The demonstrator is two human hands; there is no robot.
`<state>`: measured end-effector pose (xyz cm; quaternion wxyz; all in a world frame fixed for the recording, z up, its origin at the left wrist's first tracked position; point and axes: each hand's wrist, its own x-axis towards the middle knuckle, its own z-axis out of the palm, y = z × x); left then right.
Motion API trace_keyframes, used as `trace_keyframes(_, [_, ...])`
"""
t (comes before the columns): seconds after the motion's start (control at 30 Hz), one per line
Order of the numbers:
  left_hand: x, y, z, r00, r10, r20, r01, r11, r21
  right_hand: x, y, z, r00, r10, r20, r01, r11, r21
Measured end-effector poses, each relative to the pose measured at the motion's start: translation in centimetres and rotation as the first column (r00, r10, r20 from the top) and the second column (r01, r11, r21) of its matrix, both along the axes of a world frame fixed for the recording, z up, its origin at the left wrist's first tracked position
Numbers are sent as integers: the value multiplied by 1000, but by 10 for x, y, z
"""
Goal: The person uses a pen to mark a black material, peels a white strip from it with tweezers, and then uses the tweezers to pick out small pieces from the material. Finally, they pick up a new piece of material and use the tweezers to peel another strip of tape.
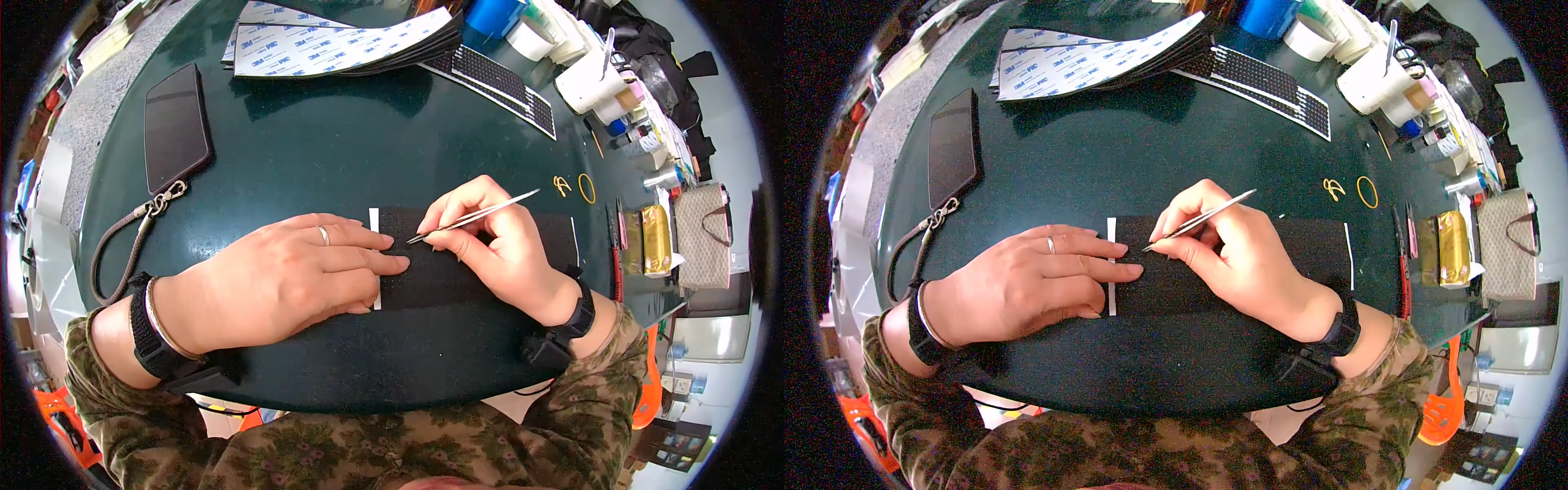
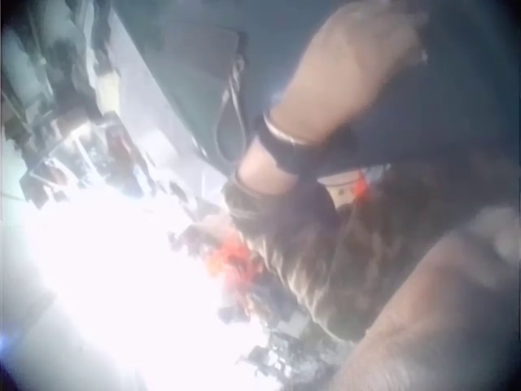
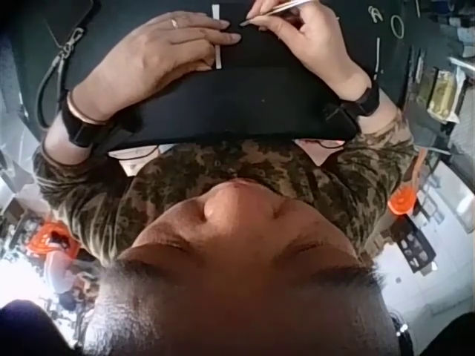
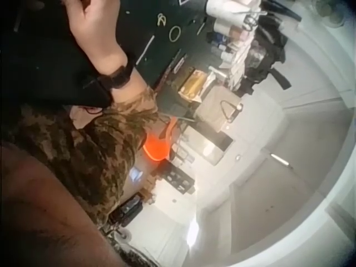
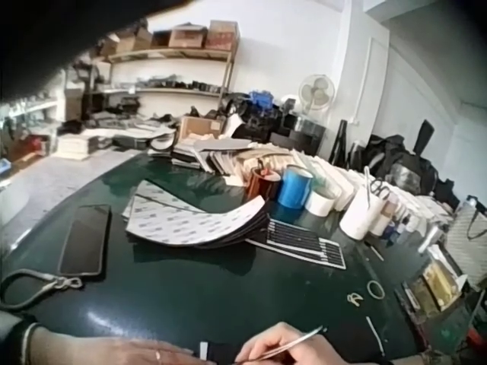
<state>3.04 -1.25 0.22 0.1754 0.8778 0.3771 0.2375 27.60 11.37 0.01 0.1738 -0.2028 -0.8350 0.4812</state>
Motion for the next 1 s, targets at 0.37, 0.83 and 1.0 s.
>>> trace_keyframes(0.37, [-1,0,-1,1000,4,21,-3,1000,-31,-1,2,-18,984,-106,-142,97,993,-69])
trace_keyframes(0.83, [-2,2,-1,999,-3,34,5,999,-46,0,3,-2,994,-88,-60,67,954,-291])
trace_keyframes(1.0, [-2,1,-1,999,0,48,3,999,-54,-1,3,-5,996,-64,-57,55,986,-155])
